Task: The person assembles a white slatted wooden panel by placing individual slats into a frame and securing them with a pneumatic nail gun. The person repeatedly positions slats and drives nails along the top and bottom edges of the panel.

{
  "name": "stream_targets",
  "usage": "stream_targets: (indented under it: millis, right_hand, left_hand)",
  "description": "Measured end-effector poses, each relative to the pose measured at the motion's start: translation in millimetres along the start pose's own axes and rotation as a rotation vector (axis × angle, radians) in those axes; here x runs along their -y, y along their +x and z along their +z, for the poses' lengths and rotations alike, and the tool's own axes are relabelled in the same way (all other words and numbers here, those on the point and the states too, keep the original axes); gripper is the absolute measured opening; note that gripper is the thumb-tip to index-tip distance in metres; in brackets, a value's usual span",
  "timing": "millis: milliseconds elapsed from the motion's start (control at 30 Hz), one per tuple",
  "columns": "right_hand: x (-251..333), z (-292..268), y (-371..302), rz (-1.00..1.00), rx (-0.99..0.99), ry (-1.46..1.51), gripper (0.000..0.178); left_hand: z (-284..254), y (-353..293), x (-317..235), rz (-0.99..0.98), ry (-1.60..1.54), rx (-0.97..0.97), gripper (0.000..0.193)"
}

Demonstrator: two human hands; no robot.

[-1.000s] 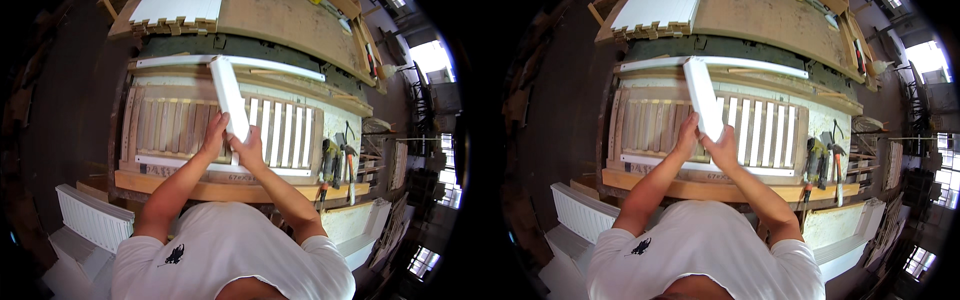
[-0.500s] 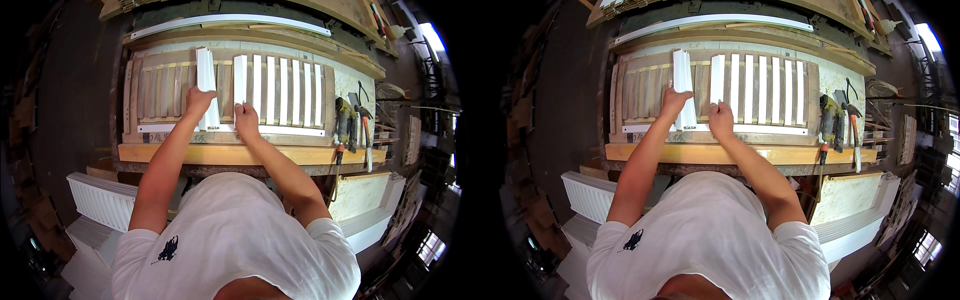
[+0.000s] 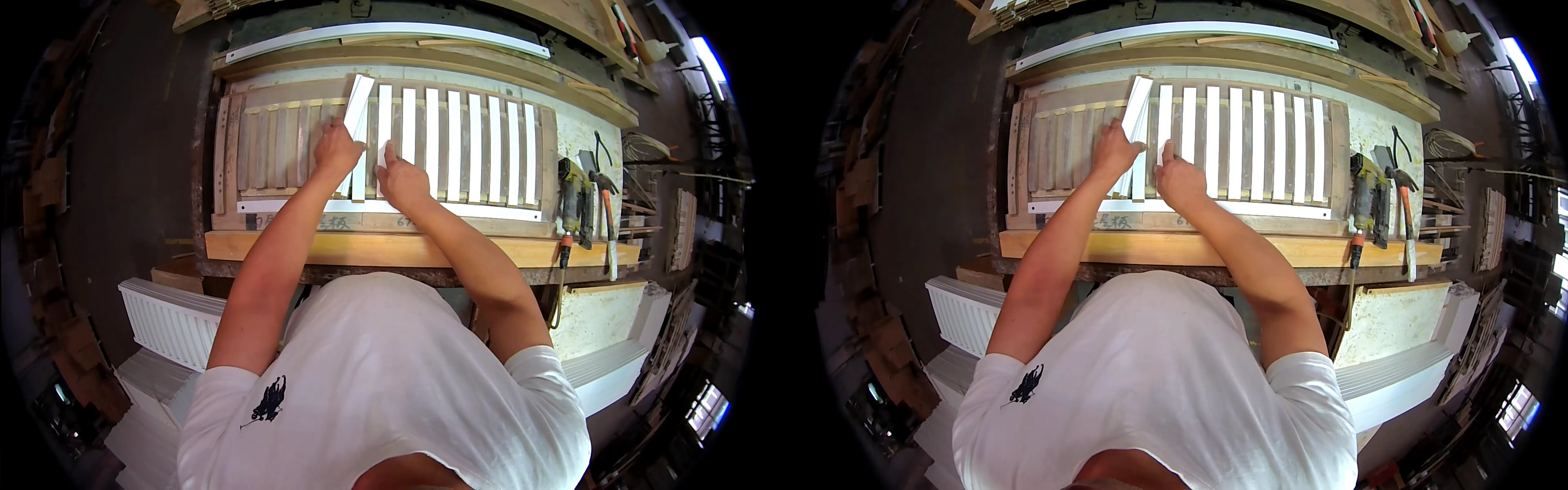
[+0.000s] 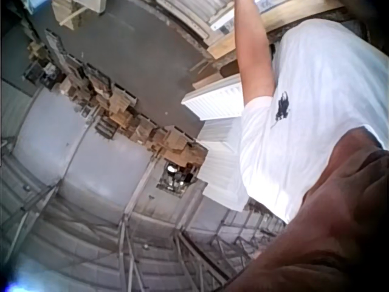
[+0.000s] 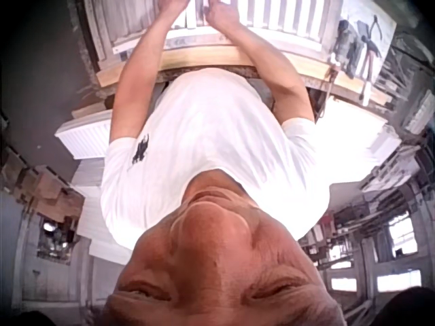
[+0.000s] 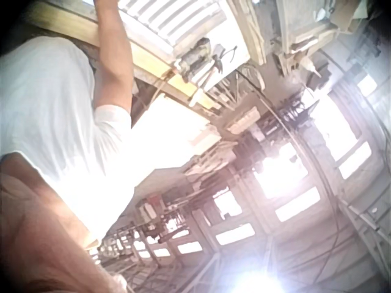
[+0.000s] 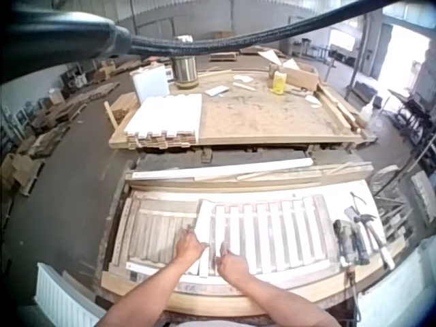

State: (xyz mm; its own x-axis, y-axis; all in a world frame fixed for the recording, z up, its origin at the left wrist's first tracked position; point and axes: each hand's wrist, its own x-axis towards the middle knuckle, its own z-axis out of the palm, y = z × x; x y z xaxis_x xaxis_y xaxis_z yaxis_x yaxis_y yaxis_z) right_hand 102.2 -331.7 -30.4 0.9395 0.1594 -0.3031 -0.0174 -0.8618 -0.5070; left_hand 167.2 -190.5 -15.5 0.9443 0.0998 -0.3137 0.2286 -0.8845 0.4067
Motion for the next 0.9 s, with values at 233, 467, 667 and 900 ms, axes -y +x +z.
stream_targets:
  millis: [233,467,667,900]
  right_hand:
    - [22.2,15.7,-13.8,-0.475,-0.227,-0.135,0.059]
    - [28.4,32.0,-11.7,-0.308,-0.118,-0.221,0.065]
    - [31.7,33.1,-6.0,-0.287,-0.154,-0.249,0.061]
    - [41.4,32.8,-7.2,-0.403,-0.117,-0.153,0.056]
  left_hand:
    - [-8.7,10.2,29.9,-0.063,0.005,-0.042,0.059]
    - [-2.1,5.4,26.8,-0.033,0.012,-0.04,0.052]
    - [-5.2,1.5,32.1,-0.029,-0.064,-0.048,0.052]
    - [-12.6,2.8,56.6,-0.07,-0.014,-0.159,0.049]
